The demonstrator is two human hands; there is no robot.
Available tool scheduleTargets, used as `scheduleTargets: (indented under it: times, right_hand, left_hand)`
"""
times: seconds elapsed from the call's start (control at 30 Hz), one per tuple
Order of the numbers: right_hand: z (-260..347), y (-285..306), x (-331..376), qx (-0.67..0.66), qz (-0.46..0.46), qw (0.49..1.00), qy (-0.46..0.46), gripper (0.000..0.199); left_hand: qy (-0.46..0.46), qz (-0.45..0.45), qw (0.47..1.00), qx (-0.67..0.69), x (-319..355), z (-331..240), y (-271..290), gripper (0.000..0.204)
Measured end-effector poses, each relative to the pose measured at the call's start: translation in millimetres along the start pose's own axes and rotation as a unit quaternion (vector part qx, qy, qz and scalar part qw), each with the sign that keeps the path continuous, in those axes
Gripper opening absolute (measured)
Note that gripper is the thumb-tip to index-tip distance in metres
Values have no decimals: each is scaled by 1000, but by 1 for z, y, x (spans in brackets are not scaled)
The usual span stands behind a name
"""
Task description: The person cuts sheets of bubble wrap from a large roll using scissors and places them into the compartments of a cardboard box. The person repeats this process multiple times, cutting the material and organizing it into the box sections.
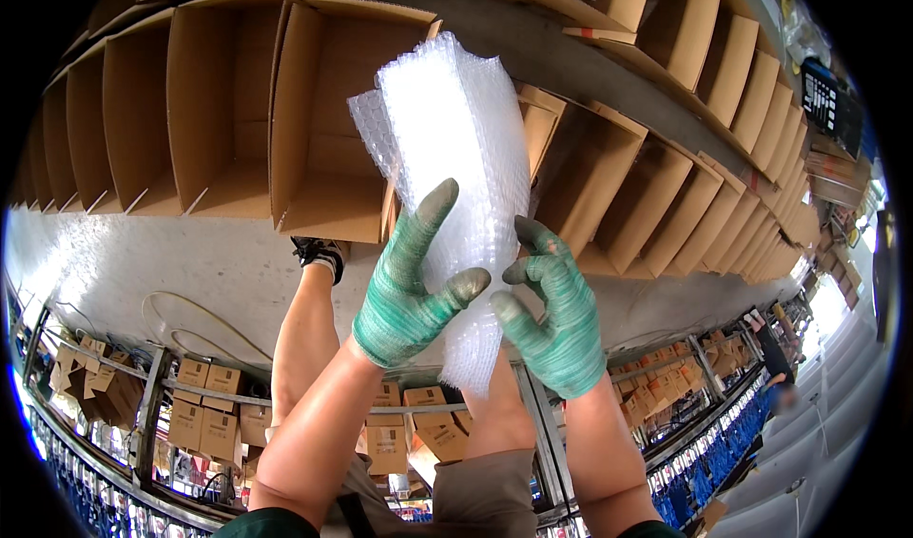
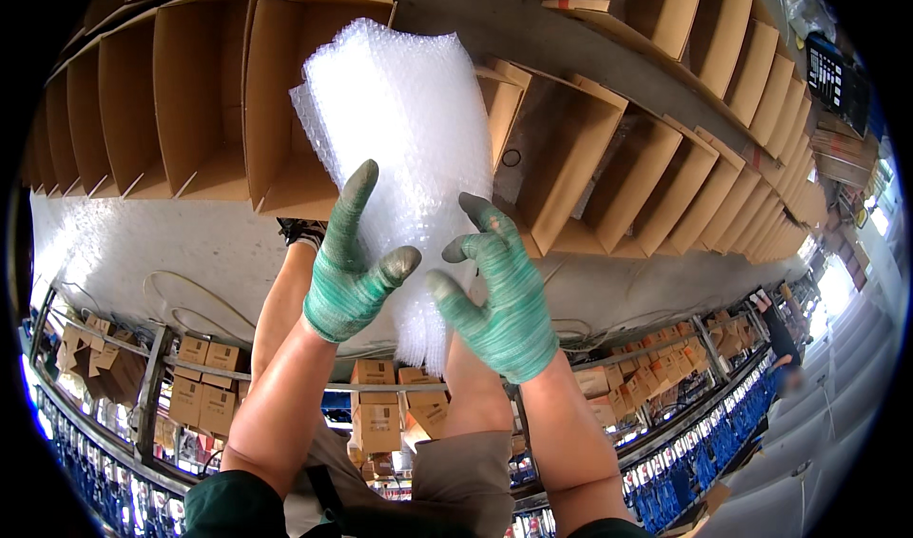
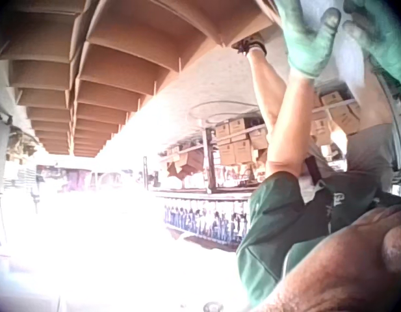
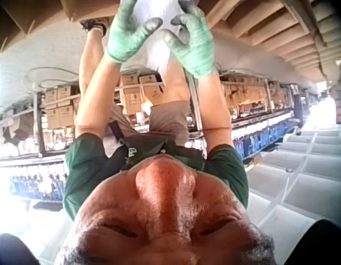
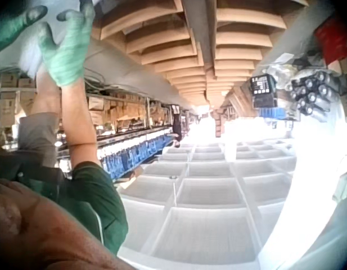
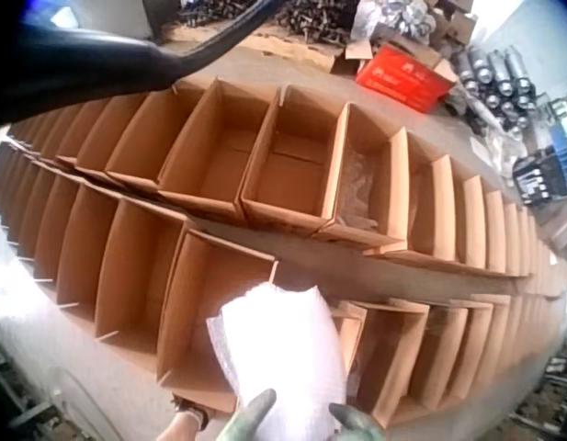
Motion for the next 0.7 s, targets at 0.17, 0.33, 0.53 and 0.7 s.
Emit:
scheduleTargets:
  times: [0.17, 0.33, 0.53, 0.7]
  right_hand:
    - [1, 2, 3, 3, -18, 1000, -19, 15]
    - [3, 8, 6, 59, -60, 993, -77, 20]
    - [8, -3, 10, 53, -165, 983, 58, 25]
    - [25, -1, 8, 96, -32, 992, 75, 29]
  left_hand:
    - [-85, -10, 995, -54, 1, -9, 1, 83]
    - [-92, -4, 996, -10, 4, -9, 2, 81]
    - [-66, 25, 997, -32, 5, -5, 0, 85]
    - [-52, 17, 998, -3, 5, -6, -1, 79]
Point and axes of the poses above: each hand's wrist, its own x-axis away from the middle knuckle, its own y-axis out of the back of the hand, z = x × y, the point moved 4 cm from there along -x, towards the middle knuckle, and after that the axes turned 6 degrees about y, right-handed, at the moved point
